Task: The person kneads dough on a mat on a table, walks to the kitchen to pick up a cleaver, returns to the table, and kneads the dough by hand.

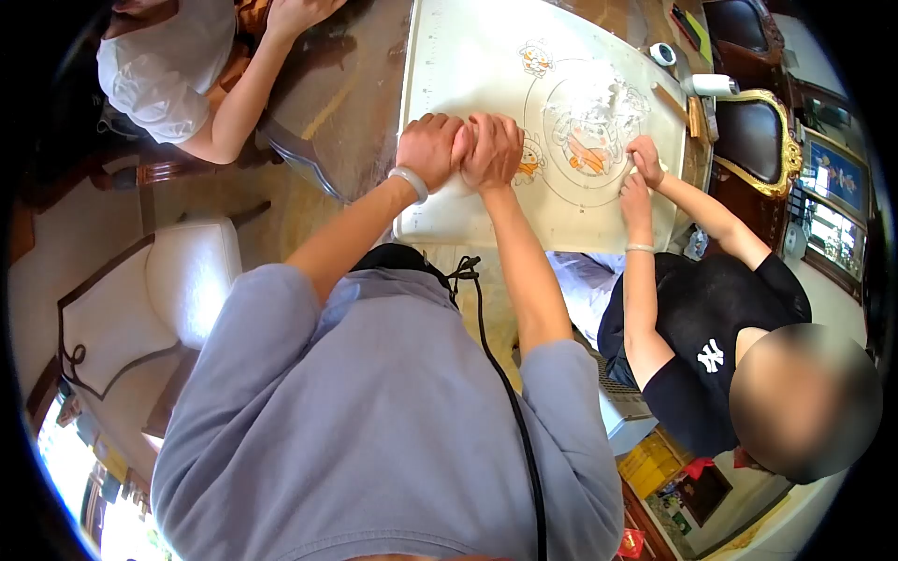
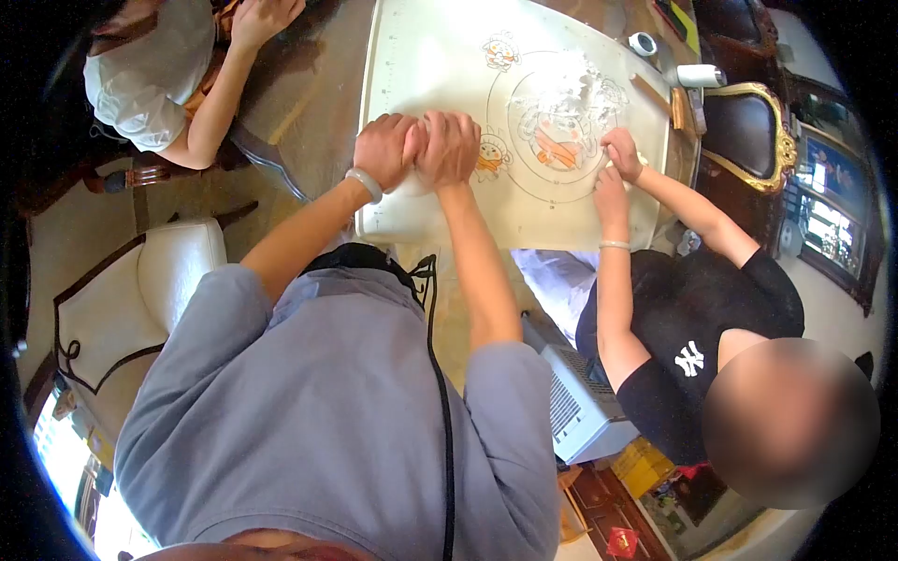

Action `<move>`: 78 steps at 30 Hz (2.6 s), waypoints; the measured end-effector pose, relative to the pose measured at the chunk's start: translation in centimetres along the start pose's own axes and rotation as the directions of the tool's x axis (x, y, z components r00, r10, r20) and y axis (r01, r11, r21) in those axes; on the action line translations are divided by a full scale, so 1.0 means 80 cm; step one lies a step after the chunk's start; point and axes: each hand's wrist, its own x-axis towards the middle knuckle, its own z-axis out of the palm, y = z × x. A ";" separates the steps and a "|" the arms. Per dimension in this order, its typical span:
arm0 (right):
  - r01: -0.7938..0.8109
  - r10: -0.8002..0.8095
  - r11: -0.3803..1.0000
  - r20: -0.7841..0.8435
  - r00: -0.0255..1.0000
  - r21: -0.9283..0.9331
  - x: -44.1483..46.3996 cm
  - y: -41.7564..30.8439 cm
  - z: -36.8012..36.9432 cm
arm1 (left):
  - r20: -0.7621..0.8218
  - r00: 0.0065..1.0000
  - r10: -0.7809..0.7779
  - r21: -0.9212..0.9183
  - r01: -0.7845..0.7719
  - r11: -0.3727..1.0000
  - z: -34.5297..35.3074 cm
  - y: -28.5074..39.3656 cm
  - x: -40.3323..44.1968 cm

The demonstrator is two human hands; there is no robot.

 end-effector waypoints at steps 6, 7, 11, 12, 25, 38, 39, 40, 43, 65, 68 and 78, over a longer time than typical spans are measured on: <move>-0.444 0.471 0.878 -0.161 0.867 0.178 -0.036 -0.010 -0.006 | 0.259 0.965 -0.045 -0.093 0.071 0.993 -0.021 -0.002 -0.014; -0.545 0.587 0.806 -0.192 0.786 0.233 -0.055 -0.005 -0.001 | 0.271 0.961 -0.054 -0.090 0.081 0.993 -0.026 0.001 -0.022; -0.755 0.767 0.562 0.127 0.628 0.339 -0.098 -0.002 -0.008 | 0.341 0.937 -0.082 -0.065 0.111 0.992 -0.033 0.006 -0.034; -0.780 0.794 0.432 0.219 0.567 0.452 -0.091 -0.006 -0.016 | 0.343 0.934 -0.102 -0.098 0.144 0.985 -0.036 0.012 -0.034; -0.652 0.524 0.662 0.392 0.756 0.371 0.011 0.016 -0.069 | 0.062 0.932 -0.357 -0.059 0.361 0.931 -0.029 0.035 -0.067; -0.413 0.391 0.903 0.178 0.903 0.115 0.024 -0.037 -0.035 | 0.013 0.999 -0.052 0.025 0.052 0.998 -0.013 0.007 -0.077; -0.280 0.280 0.960 0.020 0.960 0.027 0.014 -0.048 -0.024 | -0.017 0.999 -0.042 0.018 0.042 0.999 -0.010 0.007 -0.079; -0.132 0.138 0.990 -0.175 0.975 0.043 0.010 -0.050 -0.012 | -0.049 0.998 -0.032 0.012 0.033 0.999 -0.007 0.006 -0.080; -0.301 0.309 0.940 -0.028 0.951 0.160 0.010 -0.048 0.010 | -0.082 0.995 -0.051 0.027 0.053 0.998 -0.005 0.001 -0.074; -0.257 0.220 0.939 0.172 0.960 0.230 0.026 -0.037 -0.055 | -0.058 0.998 -0.039 -0.313 0.020 0.950 -0.002 0.026 -0.023; 0.008 -0.009 0.979 0.004 1.000 0.203 -0.012 -0.030 -0.016 | -0.062 0.969 0.240 0.157 -0.228 0.961 0.003 -0.002 -0.027; -0.016 -0.004 0.979 0.098 0.995 0.203 0.028 0.006 0.015 | -0.033 0.999 -0.002 0.137 0.007 0.991 -0.015 -0.001 0.014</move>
